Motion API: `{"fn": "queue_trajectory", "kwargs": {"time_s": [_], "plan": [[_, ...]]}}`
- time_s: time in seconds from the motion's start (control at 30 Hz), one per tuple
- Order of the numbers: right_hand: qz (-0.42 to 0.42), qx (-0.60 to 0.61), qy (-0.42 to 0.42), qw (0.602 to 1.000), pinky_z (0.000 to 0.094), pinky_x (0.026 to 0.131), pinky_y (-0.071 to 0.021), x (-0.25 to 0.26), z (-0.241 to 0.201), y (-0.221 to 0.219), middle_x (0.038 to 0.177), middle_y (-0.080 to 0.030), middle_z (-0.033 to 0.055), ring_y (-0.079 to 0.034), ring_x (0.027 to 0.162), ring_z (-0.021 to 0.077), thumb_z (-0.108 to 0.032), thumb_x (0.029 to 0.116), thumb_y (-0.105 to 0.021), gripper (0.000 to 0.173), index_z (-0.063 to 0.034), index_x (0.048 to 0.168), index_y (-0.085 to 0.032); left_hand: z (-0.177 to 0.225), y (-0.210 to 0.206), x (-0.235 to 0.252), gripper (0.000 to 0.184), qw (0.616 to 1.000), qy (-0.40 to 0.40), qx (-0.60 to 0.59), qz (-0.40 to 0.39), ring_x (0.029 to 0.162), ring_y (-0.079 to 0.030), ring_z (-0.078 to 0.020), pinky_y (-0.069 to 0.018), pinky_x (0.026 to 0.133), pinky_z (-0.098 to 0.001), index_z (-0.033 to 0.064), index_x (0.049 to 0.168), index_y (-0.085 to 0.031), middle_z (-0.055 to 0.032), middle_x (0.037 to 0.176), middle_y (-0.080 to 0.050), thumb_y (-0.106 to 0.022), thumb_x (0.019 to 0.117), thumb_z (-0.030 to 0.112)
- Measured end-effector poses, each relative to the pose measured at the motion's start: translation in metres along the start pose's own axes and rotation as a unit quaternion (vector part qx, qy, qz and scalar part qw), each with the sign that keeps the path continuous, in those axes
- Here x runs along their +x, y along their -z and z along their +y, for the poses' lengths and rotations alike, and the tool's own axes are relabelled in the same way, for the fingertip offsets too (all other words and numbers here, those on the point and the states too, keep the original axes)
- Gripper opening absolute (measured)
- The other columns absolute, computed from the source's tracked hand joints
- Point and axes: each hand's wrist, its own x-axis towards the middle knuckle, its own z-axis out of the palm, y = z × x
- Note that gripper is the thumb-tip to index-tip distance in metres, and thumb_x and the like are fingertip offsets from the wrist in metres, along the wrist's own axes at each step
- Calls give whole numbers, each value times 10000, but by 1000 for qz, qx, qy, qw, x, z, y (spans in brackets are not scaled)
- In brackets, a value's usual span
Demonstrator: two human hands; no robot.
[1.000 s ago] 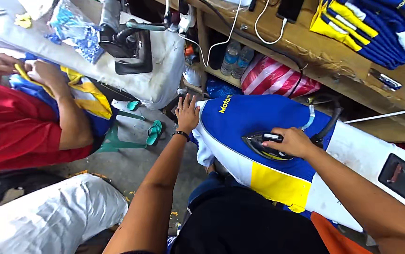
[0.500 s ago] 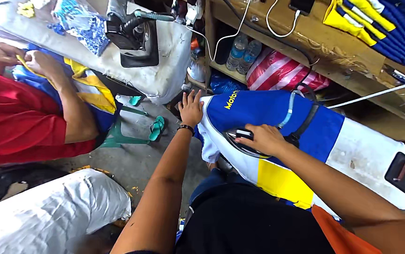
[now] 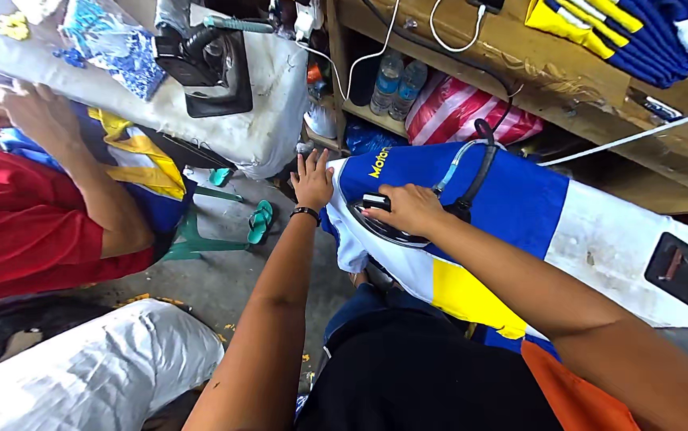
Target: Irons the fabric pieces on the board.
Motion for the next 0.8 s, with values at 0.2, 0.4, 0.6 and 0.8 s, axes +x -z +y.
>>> {"fn": "queue_trajectory", "kwargs": {"time_s": [0.2, 0.4, 0.6, 0.8], "plan": [[49, -37, 5, 998, 515, 591, -498, -44, 45, -26, 674, -625, 80, -663, 678, 306, -683, 931, -605, 549, -142, 991, -675, 0, -2, 2, 520, 1000, 1, -6, -1, 1589, -43, -407, -126, 1161, -759, 252, 1630, -304, -91, 1722, -178, -307, 1119, 352], [-7, -16, 26, 1000, 608, 764, -509, -5, 3, 3, 927, -696, 199, -688, 935, 416, -650, 986, -538, 609, -79, 1156, -664, -1, 0, 6, 528, 1000, -2, -24, -7, 1583, -31, -434, -121, 1147, -785, 225, 1631, -303, -109, 1729, -137, -331, 1117, 347], [-28, -8, 77, 997, 595, 797, -498, -3, 7, 8, 987, -688, 185, -672, 989, 385, -629, 993, -548, 600, -60, 1143, -663, 20, -4, -26, 658, 992, 21, -106, 70, 1573, 66, -463, -3, 1169, -770, 80, 1653, -157, -206, 1722, -21, -305, 1104, 411], [-59, -34, 98, 993, 595, 757, -498, -67, 85, -2, 892, -676, 188, -675, 909, 400, -613, 984, -579, 579, -55, 1123, -654, 74, -60, -97, 720, 983, 4, -96, 153, 1557, 17, -520, -8, 1177, -764, -32, 1616, -207, -294, 1690, -78, -345, 1090, 440]]}}
